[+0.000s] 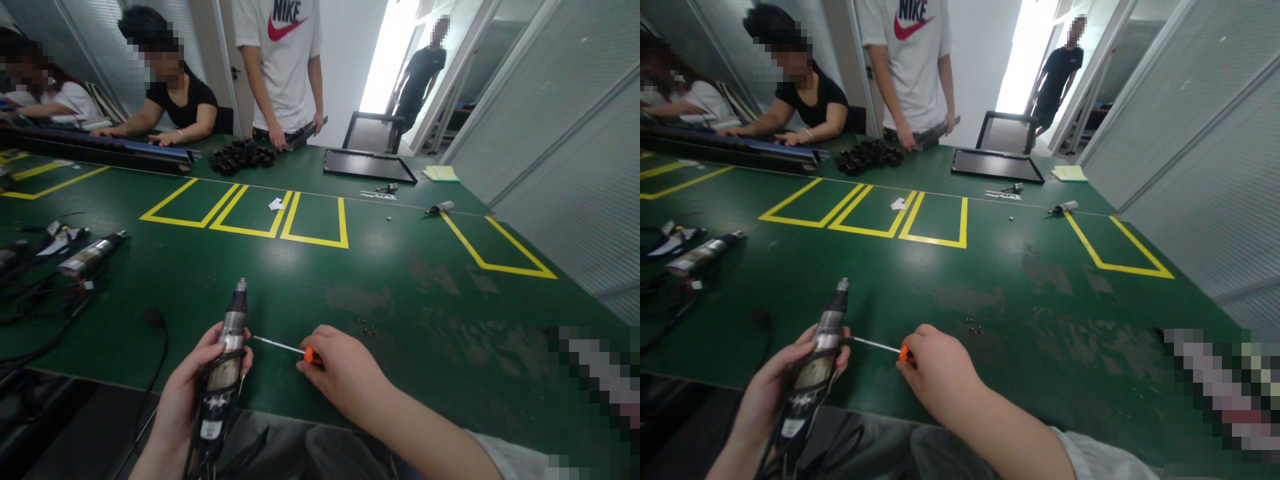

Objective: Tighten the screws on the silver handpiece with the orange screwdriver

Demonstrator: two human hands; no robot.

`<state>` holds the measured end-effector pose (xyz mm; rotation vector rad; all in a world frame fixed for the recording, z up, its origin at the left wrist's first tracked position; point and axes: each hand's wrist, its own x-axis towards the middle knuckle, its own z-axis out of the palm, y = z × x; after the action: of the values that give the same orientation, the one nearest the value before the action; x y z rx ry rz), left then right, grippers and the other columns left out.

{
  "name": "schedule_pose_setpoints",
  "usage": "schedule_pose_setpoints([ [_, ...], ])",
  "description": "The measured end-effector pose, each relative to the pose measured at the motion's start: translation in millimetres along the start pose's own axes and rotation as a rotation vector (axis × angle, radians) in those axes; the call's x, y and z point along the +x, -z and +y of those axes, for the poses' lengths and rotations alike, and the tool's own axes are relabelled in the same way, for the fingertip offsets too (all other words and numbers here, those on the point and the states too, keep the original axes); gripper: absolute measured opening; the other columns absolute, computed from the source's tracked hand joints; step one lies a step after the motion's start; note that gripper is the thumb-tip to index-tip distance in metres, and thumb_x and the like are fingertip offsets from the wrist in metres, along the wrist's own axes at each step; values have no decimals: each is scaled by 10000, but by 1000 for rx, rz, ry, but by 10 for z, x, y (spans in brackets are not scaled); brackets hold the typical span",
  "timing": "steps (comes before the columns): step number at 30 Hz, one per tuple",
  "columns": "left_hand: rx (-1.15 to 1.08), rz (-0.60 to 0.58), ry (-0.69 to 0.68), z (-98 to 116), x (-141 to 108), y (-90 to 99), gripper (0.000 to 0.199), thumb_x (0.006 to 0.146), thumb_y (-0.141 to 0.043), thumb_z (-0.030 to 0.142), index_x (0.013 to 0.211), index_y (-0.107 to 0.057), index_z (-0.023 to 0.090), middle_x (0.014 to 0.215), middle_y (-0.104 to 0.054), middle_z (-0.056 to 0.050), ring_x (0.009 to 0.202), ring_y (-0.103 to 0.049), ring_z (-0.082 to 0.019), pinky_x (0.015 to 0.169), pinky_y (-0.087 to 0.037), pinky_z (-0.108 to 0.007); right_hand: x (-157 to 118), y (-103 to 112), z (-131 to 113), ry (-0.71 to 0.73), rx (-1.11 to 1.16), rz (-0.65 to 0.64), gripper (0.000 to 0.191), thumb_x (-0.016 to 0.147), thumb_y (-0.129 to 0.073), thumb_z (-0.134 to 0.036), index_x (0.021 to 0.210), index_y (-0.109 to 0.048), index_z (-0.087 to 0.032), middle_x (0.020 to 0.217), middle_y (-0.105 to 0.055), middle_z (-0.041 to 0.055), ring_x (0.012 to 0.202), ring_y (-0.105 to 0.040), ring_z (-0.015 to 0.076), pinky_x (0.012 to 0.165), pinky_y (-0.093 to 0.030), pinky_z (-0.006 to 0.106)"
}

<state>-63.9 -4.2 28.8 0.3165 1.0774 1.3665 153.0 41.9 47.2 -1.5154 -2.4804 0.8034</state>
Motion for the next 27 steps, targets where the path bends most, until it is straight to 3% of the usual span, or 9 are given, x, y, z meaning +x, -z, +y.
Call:
schedule_pose_setpoints([
  [4, -105, 160, -44, 61, -15, 111, 332, 684, -731, 167, 1015, -724, 144, 864, -790, -69, 680, -750, -205, 662, -659, -294, 35, -83, -17, 1, -48, -11, 100, 906, -656, -204, 901, -756, -202, 913, -723, 45, 804, -694, 186, 664, -460, 243],
  [9, -92, 86, 13, 132, -64, 174, 354, 714, -727, 198, 1060, -732, 119, 790, -791, -87, 629, -750, -208, 619, -659, -288, -23, -2, 77, -22, -44, 58, 105, 925, -640, -201, 931, -743, -216, 926, -734, 34, 811, -697, 177, 684, -473, 236],
  [16, 50, 98, 93, 89, -106, -27, 199, 772, -711, 166, 955, -764, 106, 900, -816, -136, 741, -786, -283, 580, -653, -311, -182, 444, 675, -208, -78, 282, 152, 940, -576, -208, 895, -719, -181, 911, -729, 86, 850, -680, 229, 751, -491, 308],
  [21, 16, -121, 241, 2, -80, -121, 278, 755, -719, 176, 1012, -795, 104, 1009, -802, -150, 821, -758, -272, 678, -637, -322, -238, 531, 1012, -281, -81, 311, 145, 880, -618, -238, 846, -753, -196, 834, -752, 72, 786, -683, 238, 694, -477, 310],
  [24, 25, -235, 276, -65, -86, -191, 314, 736, -698, 176, 1019, -807, 97, 1053, -788, -159, 864, -741, -272, 724, -613, -310, -231, 498, 1061, -282, -56, 310, 137, 852, -645, -244, 818, -773, -209, 818, -759, 62, 785, -693, 239, 695, -481, 307],
  [27, 64, -277, 283, -139, -99, -284, 362, 691, -690, 144, 1032, -809, 114, 1049, -787, -151, 866, -733, -263, 715, -586, -289, -217, 468, 1060, -262, -12, 315, 113, 818, -673, -237, 791, -782, -227, 815, -759, 45, 793, -698, 230, 713, -493, 303],
])
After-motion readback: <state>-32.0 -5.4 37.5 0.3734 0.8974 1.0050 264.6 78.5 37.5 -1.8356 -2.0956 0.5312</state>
